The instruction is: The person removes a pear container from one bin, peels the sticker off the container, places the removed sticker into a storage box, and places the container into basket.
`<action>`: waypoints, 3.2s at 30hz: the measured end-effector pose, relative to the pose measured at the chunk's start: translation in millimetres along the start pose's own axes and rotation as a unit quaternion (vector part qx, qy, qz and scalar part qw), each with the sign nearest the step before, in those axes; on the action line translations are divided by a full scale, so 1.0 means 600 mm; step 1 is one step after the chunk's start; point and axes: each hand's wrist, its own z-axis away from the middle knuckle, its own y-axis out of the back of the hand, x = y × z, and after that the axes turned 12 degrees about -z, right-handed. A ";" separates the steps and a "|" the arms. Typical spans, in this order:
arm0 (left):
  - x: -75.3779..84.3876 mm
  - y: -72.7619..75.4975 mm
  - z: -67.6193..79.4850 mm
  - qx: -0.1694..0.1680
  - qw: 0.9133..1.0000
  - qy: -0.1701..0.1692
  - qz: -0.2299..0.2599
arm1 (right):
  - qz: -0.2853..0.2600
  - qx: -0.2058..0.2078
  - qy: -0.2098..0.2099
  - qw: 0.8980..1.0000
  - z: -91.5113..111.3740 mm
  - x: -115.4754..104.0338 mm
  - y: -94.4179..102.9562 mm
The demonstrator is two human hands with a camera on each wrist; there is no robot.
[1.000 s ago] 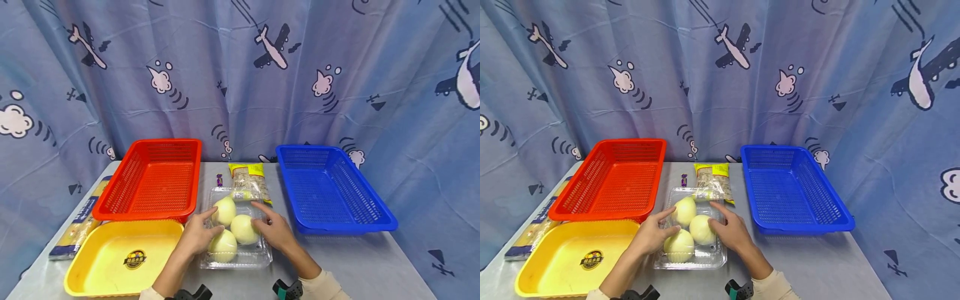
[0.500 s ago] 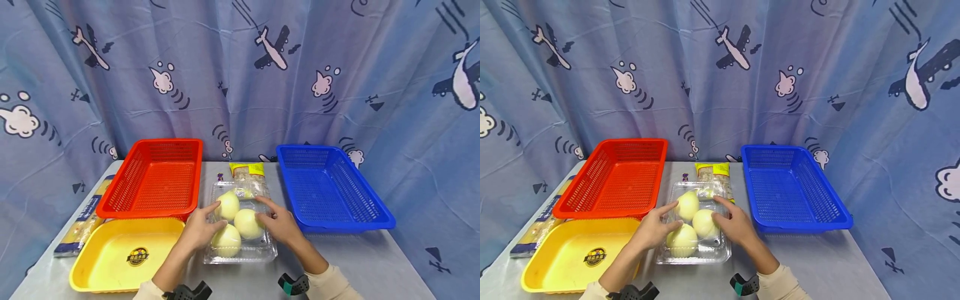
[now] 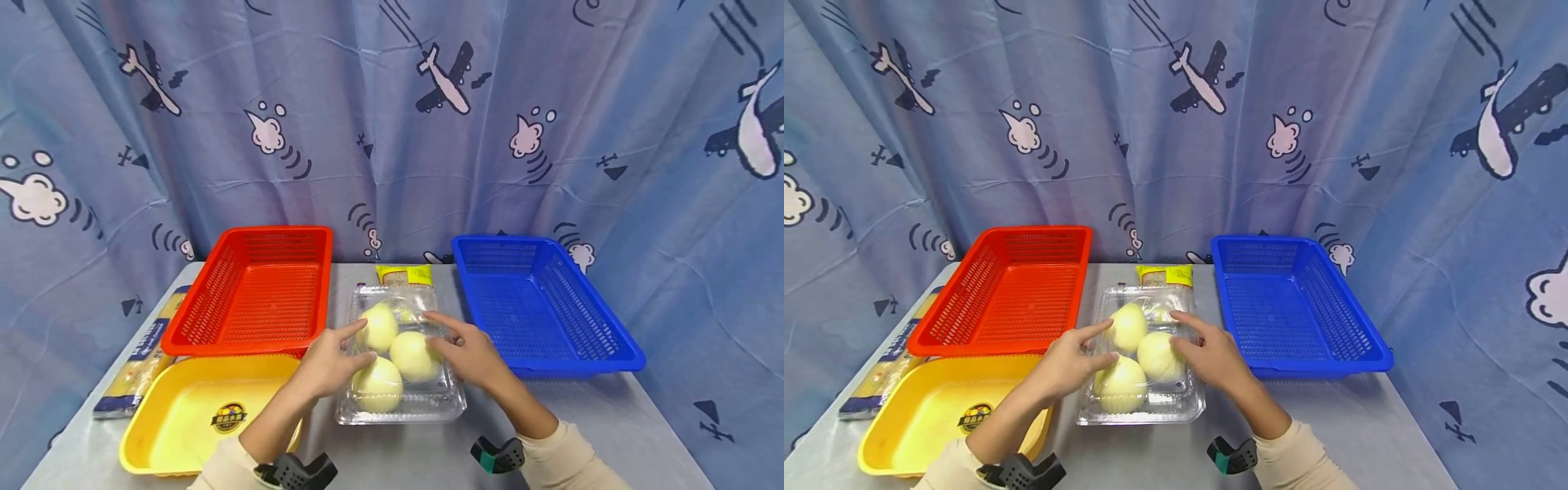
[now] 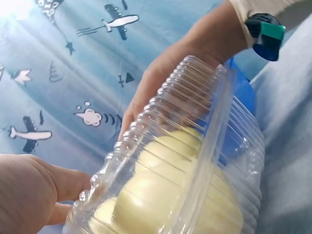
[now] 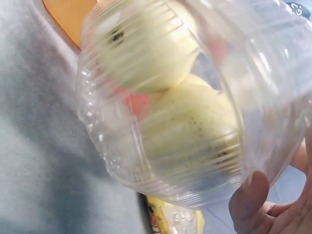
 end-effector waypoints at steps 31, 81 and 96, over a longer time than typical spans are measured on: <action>0.026 0.169 0.016 -0.060 0.997 0.017 0.038 | 0.021 -0.117 -0.017 0.993 -0.031 -0.153 -0.020; -0.114 0.354 -0.054 -0.066 0.991 0.111 0.043 | 0.042 -0.149 -0.031 0.987 -0.208 -0.240 -0.227; -0.186 0.332 -0.084 -0.044 0.990 0.129 0.028 | 0.069 -0.125 -0.021 0.990 -0.247 -0.188 -0.292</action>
